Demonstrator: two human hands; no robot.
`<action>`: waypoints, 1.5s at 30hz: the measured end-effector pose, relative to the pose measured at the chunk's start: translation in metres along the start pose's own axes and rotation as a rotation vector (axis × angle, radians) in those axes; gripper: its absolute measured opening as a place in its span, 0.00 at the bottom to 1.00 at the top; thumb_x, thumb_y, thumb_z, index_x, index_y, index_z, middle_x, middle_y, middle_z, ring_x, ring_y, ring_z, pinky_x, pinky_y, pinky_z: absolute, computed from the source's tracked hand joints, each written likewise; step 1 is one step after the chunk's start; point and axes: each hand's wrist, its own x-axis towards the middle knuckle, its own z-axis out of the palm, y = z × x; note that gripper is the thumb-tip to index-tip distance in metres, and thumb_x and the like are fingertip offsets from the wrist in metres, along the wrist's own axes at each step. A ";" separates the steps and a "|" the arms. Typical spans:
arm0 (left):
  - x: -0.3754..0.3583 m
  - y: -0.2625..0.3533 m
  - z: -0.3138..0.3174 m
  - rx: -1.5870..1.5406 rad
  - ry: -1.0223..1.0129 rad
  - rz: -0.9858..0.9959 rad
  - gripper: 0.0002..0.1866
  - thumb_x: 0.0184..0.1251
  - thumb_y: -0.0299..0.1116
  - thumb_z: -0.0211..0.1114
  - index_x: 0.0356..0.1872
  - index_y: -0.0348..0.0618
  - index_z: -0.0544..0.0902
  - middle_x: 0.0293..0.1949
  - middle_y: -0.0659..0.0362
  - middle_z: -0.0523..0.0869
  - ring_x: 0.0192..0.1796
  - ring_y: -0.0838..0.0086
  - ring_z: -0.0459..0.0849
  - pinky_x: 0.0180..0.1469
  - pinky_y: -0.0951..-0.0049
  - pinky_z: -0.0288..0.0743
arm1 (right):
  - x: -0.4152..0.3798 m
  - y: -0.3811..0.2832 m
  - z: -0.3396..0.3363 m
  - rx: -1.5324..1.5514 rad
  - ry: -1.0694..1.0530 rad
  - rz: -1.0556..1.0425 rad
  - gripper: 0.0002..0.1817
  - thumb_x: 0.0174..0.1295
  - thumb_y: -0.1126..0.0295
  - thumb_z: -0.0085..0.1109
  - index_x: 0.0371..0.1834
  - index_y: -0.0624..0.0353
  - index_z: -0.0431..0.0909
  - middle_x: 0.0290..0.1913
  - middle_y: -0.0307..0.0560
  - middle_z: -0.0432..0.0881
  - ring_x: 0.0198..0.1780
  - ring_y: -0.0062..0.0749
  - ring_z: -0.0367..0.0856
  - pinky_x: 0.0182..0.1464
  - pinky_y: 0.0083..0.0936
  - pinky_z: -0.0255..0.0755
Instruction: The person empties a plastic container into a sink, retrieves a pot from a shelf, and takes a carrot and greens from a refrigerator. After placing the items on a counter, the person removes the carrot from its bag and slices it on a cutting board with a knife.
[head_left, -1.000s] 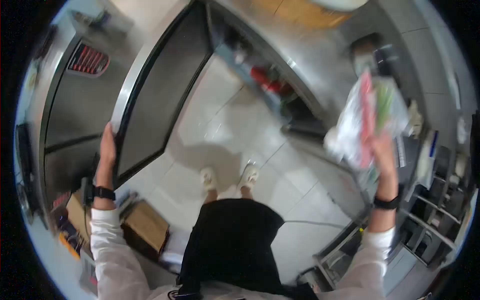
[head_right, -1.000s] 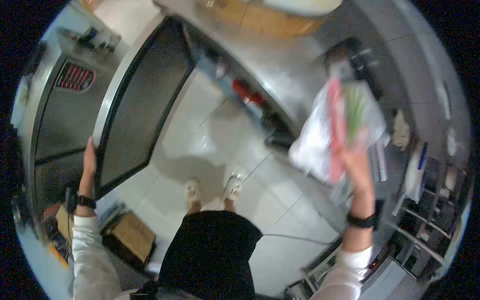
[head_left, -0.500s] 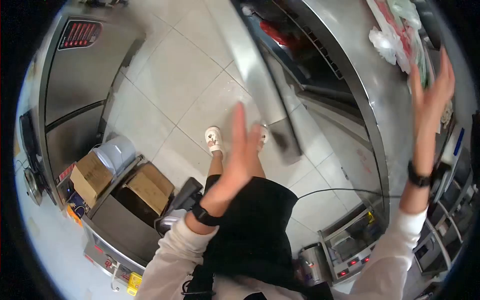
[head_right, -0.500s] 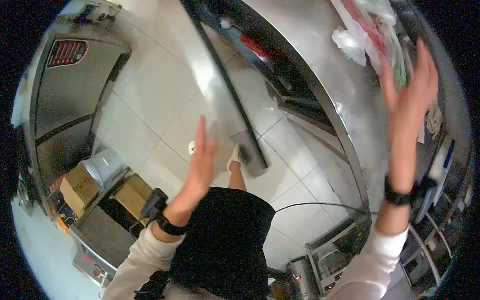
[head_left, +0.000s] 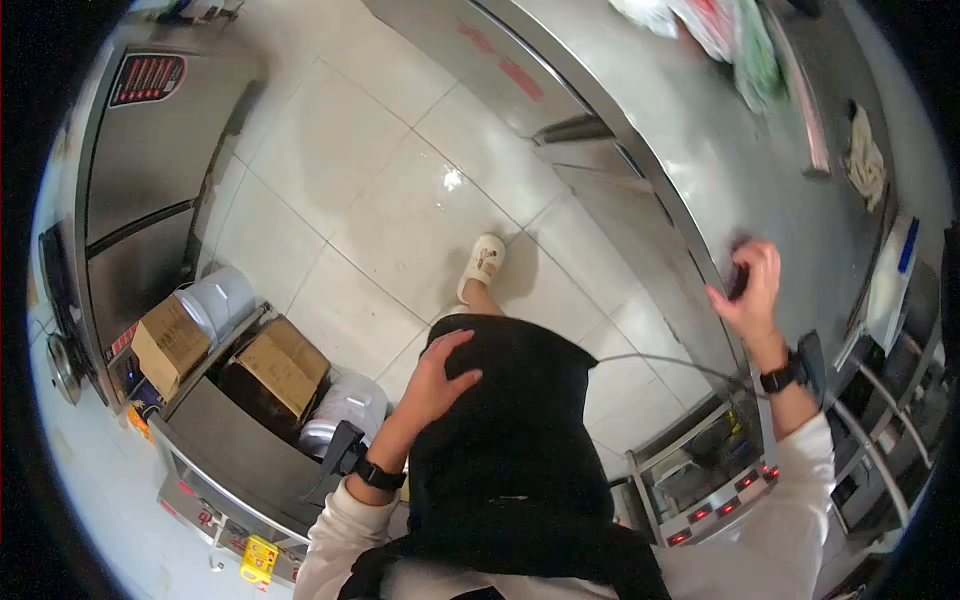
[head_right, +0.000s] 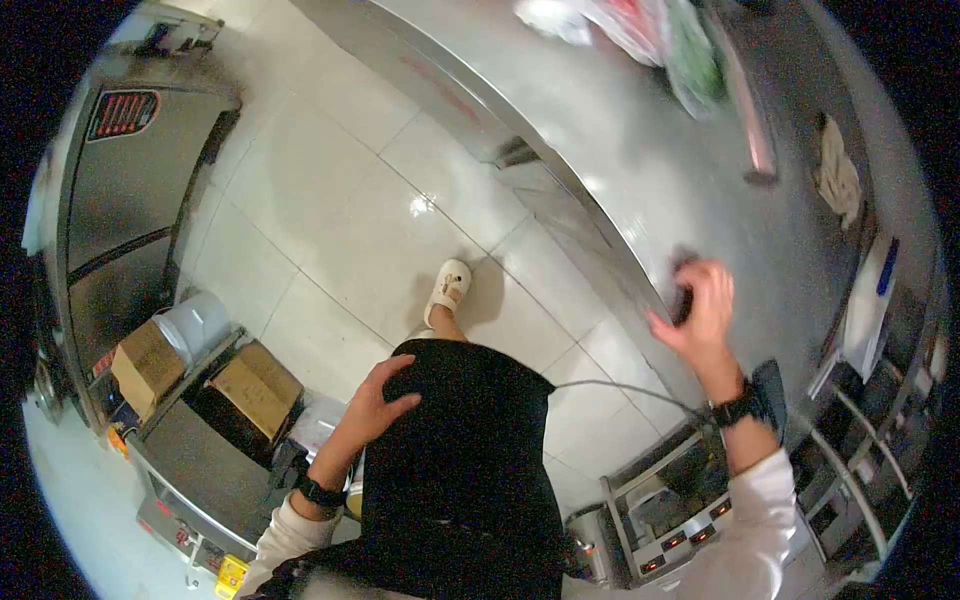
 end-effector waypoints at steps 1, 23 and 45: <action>0.000 0.001 0.009 -0.094 -0.039 -0.083 0.20 0.57 0.32 0.62 0.51 0.41 0.73 0.48 0.52 0.78 0.52 0.66 0.74 0.57 0.69 0.64 | 0.000 0.000 0.000 0.001 -0.011 -0.008 0.18 0.40 0.65 0.64 0.33 0.57 0.67 0.36 0.47 0.71 0.40 0.43 0.69 0.41 0.35 0.61; 0.004 -0.102 0.114 -0.413 0.163 -0.124 0.12 0.65 0.31 0.54 0.46 0.38 0.75 0.43 0.58 0.80 0.46 0.76 0.76 0.50 0.77 0.68 | 0.000 0.005 0.005 -0.013 0.008 -0.038 0.17 0.42 0.62 0.64 0.27 0.56 0.66 0.28 0.44 0.66 0.32 0.39 0.67 0.35 0.32 0.61; -0.020 -0.012 0.173 -0.394 0.065 -0.095 0.12 0.64 0.29 0.53 0.47 0.36 0.74 0.43 0.54 0.80 0.47 0.71 0.77 0.51 0.73 0.70 | 0.006 -0.004 -0.004 -0.003 -0.065 -0.039 0.16 0.40 0.67 0.65 0.26 0.55 0.66 0.29 0.45 0.66 0.35 0.42 0.66 0.36 0.34 0.58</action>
